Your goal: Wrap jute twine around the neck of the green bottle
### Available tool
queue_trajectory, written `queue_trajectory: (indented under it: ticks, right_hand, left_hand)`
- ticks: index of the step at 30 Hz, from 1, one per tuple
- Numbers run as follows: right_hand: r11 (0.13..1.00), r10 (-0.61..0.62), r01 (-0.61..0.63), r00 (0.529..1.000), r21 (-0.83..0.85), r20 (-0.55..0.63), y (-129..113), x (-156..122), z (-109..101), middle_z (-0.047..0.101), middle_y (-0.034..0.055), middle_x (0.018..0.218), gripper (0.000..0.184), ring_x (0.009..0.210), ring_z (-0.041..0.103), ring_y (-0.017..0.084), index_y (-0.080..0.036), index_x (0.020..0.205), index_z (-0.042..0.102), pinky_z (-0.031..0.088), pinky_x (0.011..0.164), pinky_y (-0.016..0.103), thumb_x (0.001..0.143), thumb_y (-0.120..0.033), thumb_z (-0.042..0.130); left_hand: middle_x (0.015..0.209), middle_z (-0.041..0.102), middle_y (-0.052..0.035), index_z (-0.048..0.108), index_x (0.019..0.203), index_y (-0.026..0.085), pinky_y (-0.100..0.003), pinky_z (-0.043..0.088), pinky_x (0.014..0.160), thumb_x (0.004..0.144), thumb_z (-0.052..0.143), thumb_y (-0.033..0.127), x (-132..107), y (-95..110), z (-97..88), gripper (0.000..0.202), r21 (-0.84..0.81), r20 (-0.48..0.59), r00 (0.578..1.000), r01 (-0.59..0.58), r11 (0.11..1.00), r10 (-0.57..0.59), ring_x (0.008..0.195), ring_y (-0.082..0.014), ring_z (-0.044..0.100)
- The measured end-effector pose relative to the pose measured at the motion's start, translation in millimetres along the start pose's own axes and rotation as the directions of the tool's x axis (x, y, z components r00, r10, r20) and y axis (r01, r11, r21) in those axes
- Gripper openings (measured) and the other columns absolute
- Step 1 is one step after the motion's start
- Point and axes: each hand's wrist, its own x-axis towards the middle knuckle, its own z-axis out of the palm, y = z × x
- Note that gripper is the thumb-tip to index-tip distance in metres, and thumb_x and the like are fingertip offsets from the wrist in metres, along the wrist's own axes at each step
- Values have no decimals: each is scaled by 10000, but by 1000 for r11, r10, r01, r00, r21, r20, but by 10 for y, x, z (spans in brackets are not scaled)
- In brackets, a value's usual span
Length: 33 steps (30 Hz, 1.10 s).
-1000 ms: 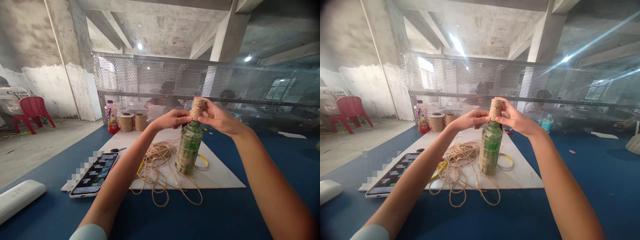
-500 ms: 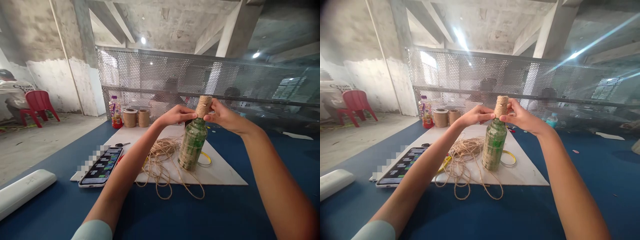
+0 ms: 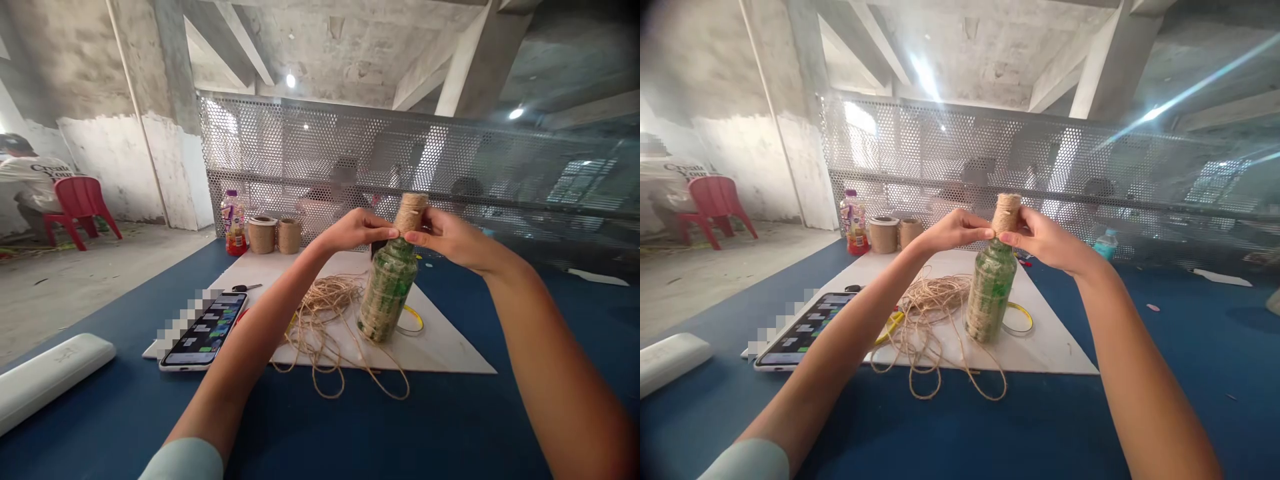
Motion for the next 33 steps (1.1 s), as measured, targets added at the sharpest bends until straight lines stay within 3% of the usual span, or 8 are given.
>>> queue_trajectory:
  ticks: [6, 12, 23, 33]
  right_hand:
    - [1000, -13, 13, 1000, 21, 16, -5, 2, 13, 618, 68, 1234, 411, 1170, 554, 334, -252, 1166, 563, 476, 972, 522, 819, -456, 644]
    - [999, -20, 20, 1000, 33, 16, 10, 10, 6, 612, 61, 1250, 401, 1179, 550, 327, -258, 1169, 564, 460, 996, 528, 825, -450, 638]
    - [999, 13, -14, 999, 37, 36, -6, 5, 6, 574, 42, 1311, 454, 1239, 505, 317, -278, 1238, 519, 436, 1044, 512, 833, -447, 634]
    - [999, -14, 12, 999, 40, 37, 11, 5, -1, 559, 23, 1339, 449, 1289, 460, 313, -310, 1253, 524, 378, 1088, 542, 835, -435, 631]
  left_hand:
    - [585, 347, 35, 602, 650, 118, -247, 204, 493, 832, 579, 453, -3, 32, -37, 381, 14, -6, 1000, -18, 1000, 18, 533, -70, 285]
    - [566, 288, 45, 516, 585, 147, -261, 179, 492, 852, 541, 461, 1, 33, -25, 412, 81, -3, 1000, -27, 996, 28, 522, -74, 258]
    - [532, 347, 43, 426, 552, 165, -253, 224, 487, 878, 513, 449, 3, 1, -57, 441, 54, 41, 998, -51, 997, 49, 505, -71, 310]
    - [584, 437, 31, 595, 688, 129, -224, 288, 508, 867, 523, 477, 9, -1, -99, 398, 98, 53, 998, 15, 995, -20, 538, -75, 394]
